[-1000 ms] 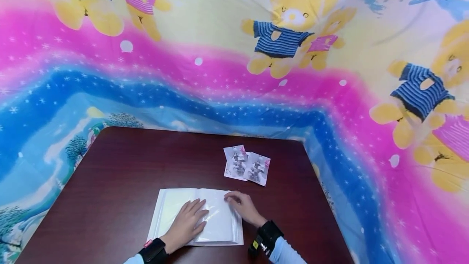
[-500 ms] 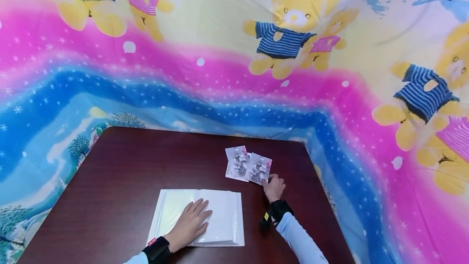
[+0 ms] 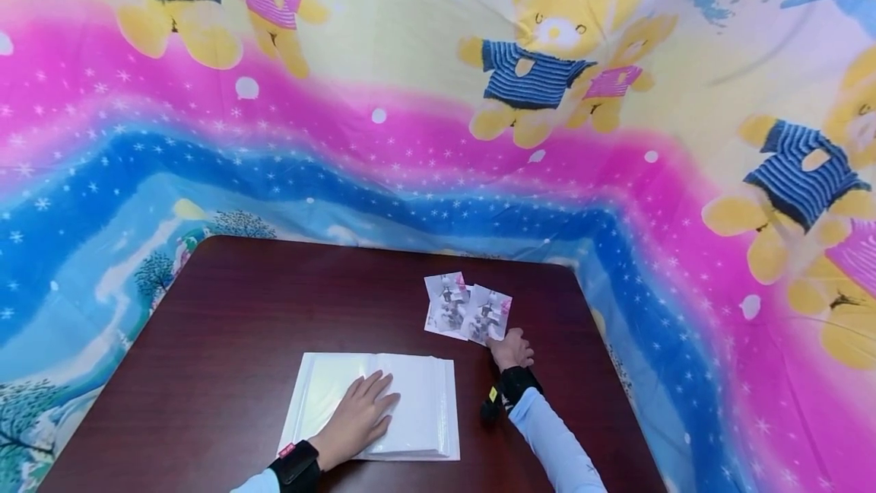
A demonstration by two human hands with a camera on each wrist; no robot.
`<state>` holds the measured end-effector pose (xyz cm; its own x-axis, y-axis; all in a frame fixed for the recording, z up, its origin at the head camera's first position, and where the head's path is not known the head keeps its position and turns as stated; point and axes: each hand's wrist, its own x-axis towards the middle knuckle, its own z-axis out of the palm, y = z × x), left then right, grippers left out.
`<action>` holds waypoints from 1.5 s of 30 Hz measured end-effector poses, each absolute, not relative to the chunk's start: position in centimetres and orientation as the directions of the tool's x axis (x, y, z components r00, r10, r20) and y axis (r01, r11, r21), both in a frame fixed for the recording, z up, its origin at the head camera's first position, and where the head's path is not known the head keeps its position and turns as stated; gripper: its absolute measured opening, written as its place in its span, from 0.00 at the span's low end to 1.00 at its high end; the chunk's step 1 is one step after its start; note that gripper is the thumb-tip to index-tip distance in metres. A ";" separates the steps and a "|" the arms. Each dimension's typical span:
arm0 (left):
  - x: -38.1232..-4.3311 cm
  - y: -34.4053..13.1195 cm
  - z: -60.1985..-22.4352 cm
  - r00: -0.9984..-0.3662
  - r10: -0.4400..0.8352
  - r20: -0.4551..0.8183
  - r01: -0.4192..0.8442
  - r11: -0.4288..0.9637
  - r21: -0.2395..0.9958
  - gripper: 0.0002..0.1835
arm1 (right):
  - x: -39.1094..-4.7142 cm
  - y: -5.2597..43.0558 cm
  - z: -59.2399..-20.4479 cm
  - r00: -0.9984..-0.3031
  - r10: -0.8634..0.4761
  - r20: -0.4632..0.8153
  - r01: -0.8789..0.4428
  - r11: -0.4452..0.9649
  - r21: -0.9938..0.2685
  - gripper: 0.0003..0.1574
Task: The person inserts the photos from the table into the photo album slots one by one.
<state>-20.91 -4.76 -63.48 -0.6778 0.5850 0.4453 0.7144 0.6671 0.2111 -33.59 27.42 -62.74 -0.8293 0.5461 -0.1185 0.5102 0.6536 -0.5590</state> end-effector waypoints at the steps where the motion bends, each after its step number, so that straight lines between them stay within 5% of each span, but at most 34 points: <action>1: -20.9 -4.7 -63.5 -0.675 0.585 0.449 0.715 0.668 0.205 0.19 | -33.6 27.4 -62.7 -0.829 0.546 -0.121 0.512 0.653 -0.558 0.36; 11: -20.7 -4.4 -63.4 -0.656 0.579 0.484 0.722 0.670 0.176 0.19 | -33.2 27.5 -62.4 -0.866 0.494 -0.079 0.417 0.625 -0.660 0.24; 30: -21.3 -4.4 -63.5 -0.614 0.591 0.523 0.772 0.587 0.243 0.17 | -31.1 26.3 -59.5 -0.944 0.316 -0.096 0.210 0.349 -0.913 0.15; 38: -22.3 -4.7 -63.3 -0.703 0.460 0.543 0.706 0.545 0.453 0.23 | -28.6 23.4 -59.1 -0.996 0.003 -0.085 0.083 0.228 -0.970 0.14; 45: -23.1 -5.0 -62.2 -0.853 0.290 0.434 0.520 0.407 0.751 0.29 | -26.2 20.6 -57.8 -0.962 -0.255 -0.097 0.042 0.214 -0.976 0.13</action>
